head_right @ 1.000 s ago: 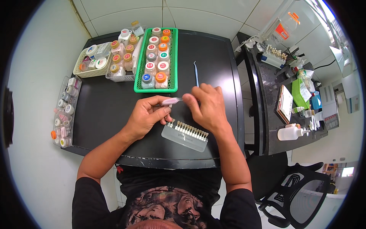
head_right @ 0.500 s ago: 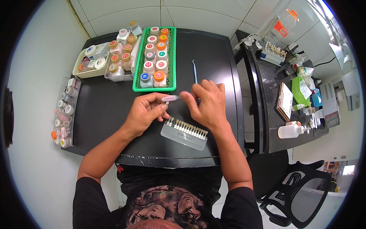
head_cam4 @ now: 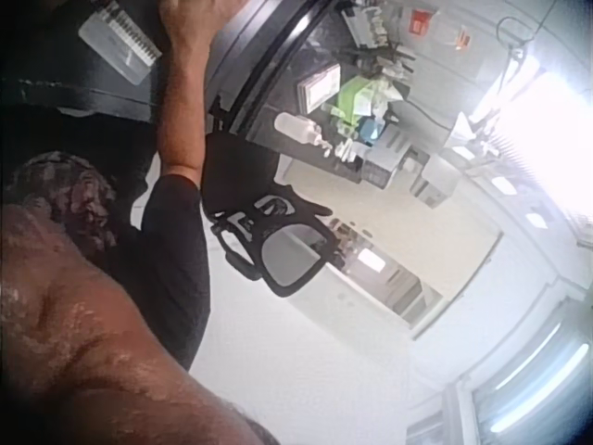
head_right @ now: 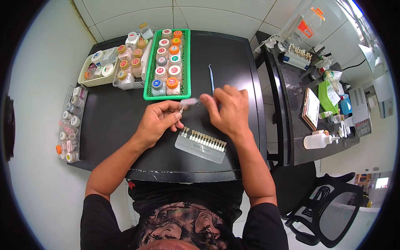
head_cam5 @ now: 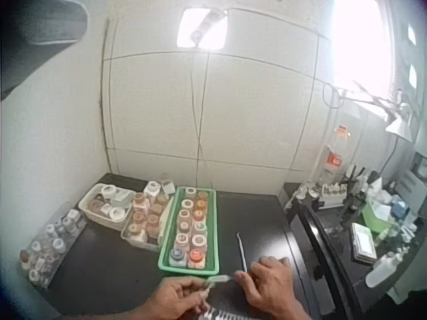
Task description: The person applies pink material to a dental prosthetic using a small tool, then uses a brush to smooth the surface while comparing the prosthetic against a tooth shade guide.
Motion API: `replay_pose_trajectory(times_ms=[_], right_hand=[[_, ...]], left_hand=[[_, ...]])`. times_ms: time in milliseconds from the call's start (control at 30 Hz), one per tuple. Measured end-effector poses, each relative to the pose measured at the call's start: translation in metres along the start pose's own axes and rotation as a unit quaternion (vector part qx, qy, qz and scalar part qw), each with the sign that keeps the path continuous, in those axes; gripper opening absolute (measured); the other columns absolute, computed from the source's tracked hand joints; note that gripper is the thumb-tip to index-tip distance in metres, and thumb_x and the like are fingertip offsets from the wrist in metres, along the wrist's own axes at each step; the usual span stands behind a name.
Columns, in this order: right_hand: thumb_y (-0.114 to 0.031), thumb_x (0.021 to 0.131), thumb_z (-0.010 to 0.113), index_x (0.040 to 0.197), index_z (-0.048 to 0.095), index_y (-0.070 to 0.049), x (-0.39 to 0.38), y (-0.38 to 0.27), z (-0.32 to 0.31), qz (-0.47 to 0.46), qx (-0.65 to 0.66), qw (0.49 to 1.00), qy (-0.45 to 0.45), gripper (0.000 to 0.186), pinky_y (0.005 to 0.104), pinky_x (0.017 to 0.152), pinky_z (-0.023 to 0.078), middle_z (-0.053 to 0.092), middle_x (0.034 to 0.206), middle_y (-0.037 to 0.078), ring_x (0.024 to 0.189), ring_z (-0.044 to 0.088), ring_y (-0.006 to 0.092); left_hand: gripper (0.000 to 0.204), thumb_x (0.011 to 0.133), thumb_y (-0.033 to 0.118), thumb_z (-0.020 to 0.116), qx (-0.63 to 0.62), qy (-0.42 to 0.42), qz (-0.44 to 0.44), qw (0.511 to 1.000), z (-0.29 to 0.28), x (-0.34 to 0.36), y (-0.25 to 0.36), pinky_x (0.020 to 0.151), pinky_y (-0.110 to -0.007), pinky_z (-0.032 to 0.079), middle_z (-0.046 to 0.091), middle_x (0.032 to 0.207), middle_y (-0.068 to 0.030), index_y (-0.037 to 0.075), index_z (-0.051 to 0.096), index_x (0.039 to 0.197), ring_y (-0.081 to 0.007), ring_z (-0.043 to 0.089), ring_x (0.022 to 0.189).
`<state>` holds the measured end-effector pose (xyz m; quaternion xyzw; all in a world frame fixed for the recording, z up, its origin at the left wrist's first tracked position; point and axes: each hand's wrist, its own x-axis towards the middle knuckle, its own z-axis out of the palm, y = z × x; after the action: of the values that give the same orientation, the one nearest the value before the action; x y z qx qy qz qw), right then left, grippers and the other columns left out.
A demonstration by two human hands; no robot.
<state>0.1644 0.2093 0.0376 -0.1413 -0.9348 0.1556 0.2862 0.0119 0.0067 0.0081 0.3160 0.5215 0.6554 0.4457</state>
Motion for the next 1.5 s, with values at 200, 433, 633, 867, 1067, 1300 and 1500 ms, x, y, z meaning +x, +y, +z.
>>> replay_pose_trajectory(times_ms=[200, 433, 633, 867, 1067, 1300, 1500], right_hand=[[-0.039, 0.1, 0.076, 0.072, 0.059, -0.009, 0.001, 0.0, -0.003, -0.019, 0.007, 1.0, 0.022, 0.044, 0.0435, 0.076, 0.033, 0.052, 0.072, 0.004, 0.073, 0.053, 0.0269], [-0.038, 0.097, 0.078, 0.072, 0.061, -0.009, 0.001, 0.001, -0.006, -0.008, 0.003, 1.0, 0.019, 0.042, 0.0432, 0.076, 0.033, 0.052, 0.073, 0.004, 0.073, 0.053, 0.0271], [-0.041, 0.099, 0.077, 0.071, 0.061, -0.009, 0.002, 0.004, -0.008, -0.036, 0.014, 0.999, 0.037, 0.045, 0.0438, 0.076, 0.034, 0.052, 0.073, 0.005, 0.072, 0.053, 0.028], [-0.04, 0.1, 0.076, 0.071, 0.062, -0.008, 0.001, 0.005, -0.01, 0.002, 0.02, 0.999, 0.035, 0.045, 0.0443, 0.076, 0.035, 0.053, 0.073, 0.006, 0.074, 0.054, 0.0288], [-0.042, 0.102, 0.075, 0.069, 0.061, -0.008, 0.003, 0.01, -0.012, 0.05, 0.03, 0.998, 0.022, 0.049, 0.0456, 0.075, 0.035, 0.053, 0.071, 0.008, 0.072, 0.053, 0.0303], [-0.041, 0.102, 0.076, 0.073, 0.063, -0.006, 0.003, 0.012, -0.01, 0.061, 0.003, 0.997, 0.055, 0.047, 0.0423, 0.074, 0.037, 0.055, 0.071, 0.007, 0.068, 0.054, 0.027], [-0.014, 0.081, 0.092, 0.109, 0.08, -0.008, 0.002, -0.009, -0.008, 0.006, 0.285, 0.958, -0.041, 0.031, 0.0376, 0.072, 0.043, 0.064, 0.082, 0.005, 0.075, 0.059, 0.02]], left_hand=[[0.029, 0.107, 0.007, 0.071, -0.012, 0.003, -0.005, 1.0, 0.001, 0.0, 0.002, 0.07, -0.023, 0.059, 0.076, 0.109, -0.0084, -0.006, 0.071, 0.132, -0.0124, 0.075, 0.084], [0.029, 0.107, 0.008, 0.072, -0.016, 0.004, -0.004, 1.0, 0.001, 0.0, 0.003, 0.069, -0.023, 0.058, 0.076, 0.11, -0.0085, -0.006, 0.071, 0.132, -0.0127, 0.075, 0.084], [0.029, 0.107, 0.008, 0.071, -0.006, -0.003, -0.004, 1.0, 0.0, 0.0, 0.001, 0.069, -0.023, 0.058, 0.076, 0.111, -0.0085, -0.006, 0.071, 0.132, -0.0124, 0.075, 0.083], [0.028, 0.106, 0.007, 0.071, -0.007, -0.008, -0.013, 1.0, 0.003, -0.001, 0.003, 0.071, -0.024, 0.06, 0.076, 0.123, -0.0135, -0.008, 0.072, 0.13, -0.0121, 0.074, 0.082], [0.029, 0.106, 0.007, 0.07, -0.001, -0.015, -0.006, 1.0, 0.004, -0.003, 0.007, 0.072, -0.024, 0.06, 0.076, 0.114, -0.0098, -0.007, 0.072, 0.132, -0.0114, 0.074, 0.084], [0.03, 0.107, 0.008, 0.07, 0.008, -0.025, -0.014, 1.0, 0.006, -0.004, 0.007, 0.074, -0.025, 0.06, 0.076, 0.107, -0.0071, -0.005, 0.072, 0.134, -0.0115, 0.075, 0.086], [0.033, 0.108, 0.009, 0.07, 0.01, -0.037, -0.029, 0.999, 0.009, -0.007, 0.005, 0.076, -0.025, 0.06, 0.076, 0.103, -0.0052, -0.004, 0.07, 0.139, -0.0112, 0.075, 0.088]])
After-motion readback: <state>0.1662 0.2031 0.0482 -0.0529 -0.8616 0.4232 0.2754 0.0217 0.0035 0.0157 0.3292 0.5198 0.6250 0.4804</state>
